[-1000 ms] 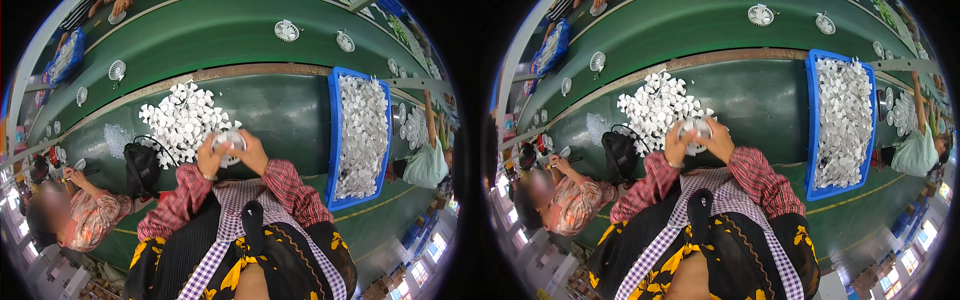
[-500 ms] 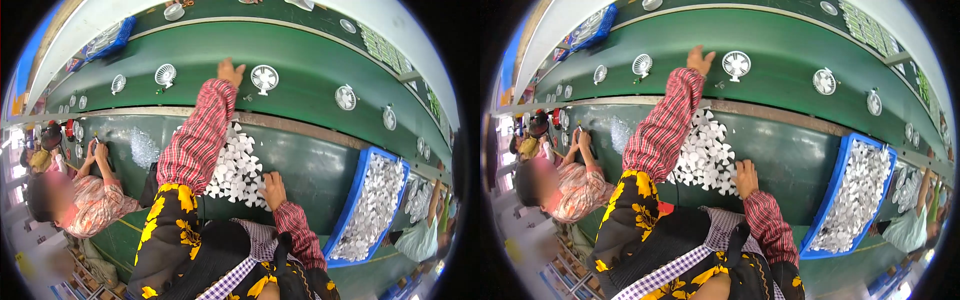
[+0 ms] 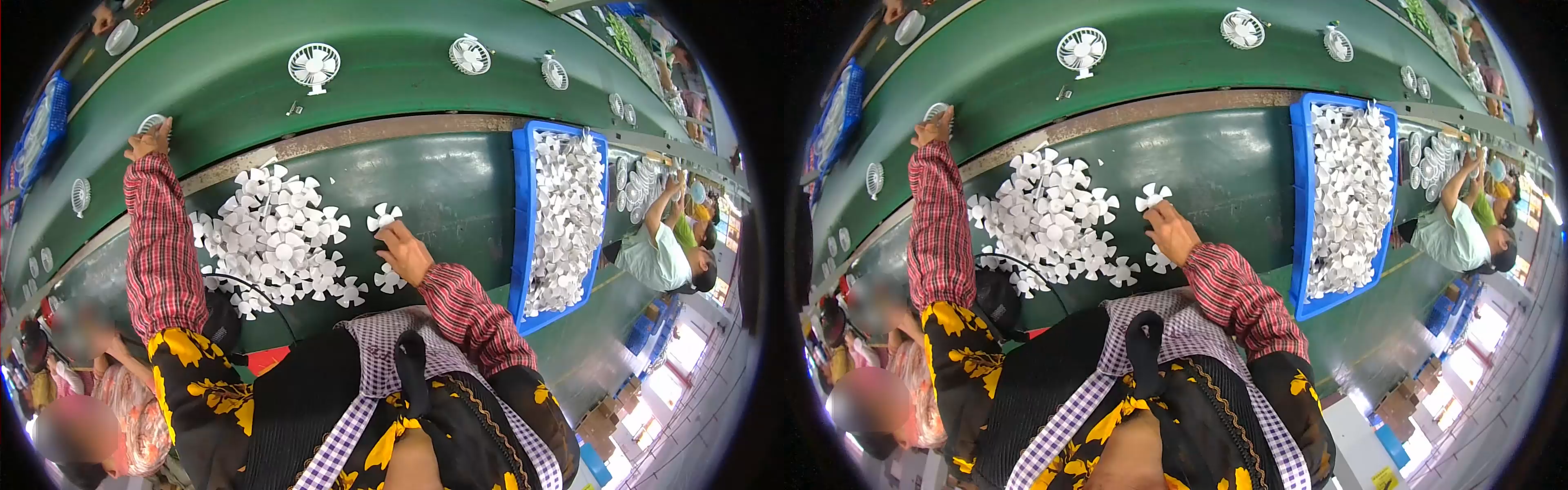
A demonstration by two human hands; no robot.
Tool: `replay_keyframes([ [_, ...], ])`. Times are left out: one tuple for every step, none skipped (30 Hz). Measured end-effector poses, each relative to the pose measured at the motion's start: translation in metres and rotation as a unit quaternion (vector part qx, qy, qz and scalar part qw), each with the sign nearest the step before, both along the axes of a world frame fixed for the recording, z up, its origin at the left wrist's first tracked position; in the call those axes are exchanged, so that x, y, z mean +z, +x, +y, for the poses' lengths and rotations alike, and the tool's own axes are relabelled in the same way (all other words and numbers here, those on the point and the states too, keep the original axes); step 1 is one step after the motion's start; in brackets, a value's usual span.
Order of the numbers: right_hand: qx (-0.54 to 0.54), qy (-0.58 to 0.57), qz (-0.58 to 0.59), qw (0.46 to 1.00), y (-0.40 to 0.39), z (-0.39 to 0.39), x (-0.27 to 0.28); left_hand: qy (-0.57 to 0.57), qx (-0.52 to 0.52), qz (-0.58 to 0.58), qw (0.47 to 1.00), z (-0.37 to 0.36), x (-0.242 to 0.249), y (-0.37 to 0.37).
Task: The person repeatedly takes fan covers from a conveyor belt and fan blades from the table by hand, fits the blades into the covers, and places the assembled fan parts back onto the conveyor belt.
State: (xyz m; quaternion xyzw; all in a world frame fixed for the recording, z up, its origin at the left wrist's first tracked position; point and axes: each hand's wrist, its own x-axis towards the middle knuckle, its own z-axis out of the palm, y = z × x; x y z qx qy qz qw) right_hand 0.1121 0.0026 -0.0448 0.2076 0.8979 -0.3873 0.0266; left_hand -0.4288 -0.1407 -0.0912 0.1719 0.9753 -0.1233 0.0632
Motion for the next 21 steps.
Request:
replay_keyframes([
  [-0.036,0.01,0.007,0.999,0.0,0.002,0.006,0.101,0.027,0.079,0.991,-0.004,-0.014,-0.005],
  [-0.071,0.018,0.012,0.997,0.001,0.002,0.012,0.191,0.071,0.128,0.971,-0.009,-0.028,-0.009],
  [-0.083,0.047,0.03,0.995,0.002,0.008,0.01,0.281,0.115,0.176,0.937,-0.007,-0.025,-0.002],
  [-0.083,0.048,0.031,0.995,0.0,0.01,0.008,0.312,0.156,0.196,0.916,-0.007,-0.035,-0.008],
  [-0.093,0.04,0.029,0.994,-0.001,0.011,0.007,0.338,0.211,0.127,0.908,-0.004,-0.042,-0.013],
  [-0.103,0.032,0.028,0.994,-0.004,0.012,0.008,0.362,0.262,0.057,0.893,-0.003,-0.054,-0.024],
  [-0.1,0.032,0.023,0.994,-0.008,0.01,0.002,0.364,0.265,-0.024,0.893,-0.002,-0.061,-0.032],
  [-0.103,0.044,0.014,0.994,-0.01,0.007,-0.004,0.344,0.249,-0.022,0.905,-0.001,-0.073,-0.034],
  [-0.106,0.057,0.006,0.993,-0.013,0.004,-0.006,0.324,0.233,-0.019,0.917,0.004,-0.072,-0.03],
  [-0.111,0.056,-0.016,0.992,-0.015,0.002,-0.006,0.336,0.24,-0.074,0.908,0.008,-0.063,-0.023],
  [-0.108,0.061,-0.017,0.992,-0.015,0.001,-0.01,0.303,0.254,-0.111,0.912,0.018,-0.038,-0.003],
  [-0.104,0.063,-0.019,0.992,-0.013,-0.002,-0.014,0.307,0.263,-0.11,0.908,0.021,-0.036,0.001],
  [-0.089,0.071,-0.017,0.993,-0.011,-0.004,-0.014,0.306,0.259,-0.112,0.91,0.024,-0.033,0.007],
  [-0.064,0.074,-0.013,0.995,-0.008,-0.005,-0.016,0.377,0.302,-0.13,0.866,0.03,-0.034,0.018],
  [-0.039,0.076,-0.008,0.996,-0.004,-0.005,-0.017,0.585,0.31,-0.216,0.718,0.029,-0.047,0.021],
  [-0.008,0.07,-0.042,0.997,-0.003,-0.005,-0.008,0.676,0.296,-0.229,0.635,0.033,-0.047,0.037],
  [-0.004,0.07,-0.033,0.997,-0.004,-0.005,-0.006,0.711,0.288,-0.249,0.59,0.043,-0.003,0.076],
  [0.024,0.074,-0.058,0.995,-0.004,-0.005,-0.004,0.755,0.247,-0.267,0.545,0.046,0.007,0.099],
  [0.052,0.077,-0.083,0.992,-0.004,-0.006,-0.003,0.782,0.241,-0.314,0.482,0.046,0.025,0.125],
  [0.061,0.093,-0.064,0.992,-0.003,-0.006,-0.008,0.783,0.229,-0.351,0.459,0.046,0.041,0.153],
  [0.053,0.096,-0.045,0.993,-0.002,-0.006,-0.015,0.781,0.202,-0.389,0.444,0.044,0.06,0.182],
])
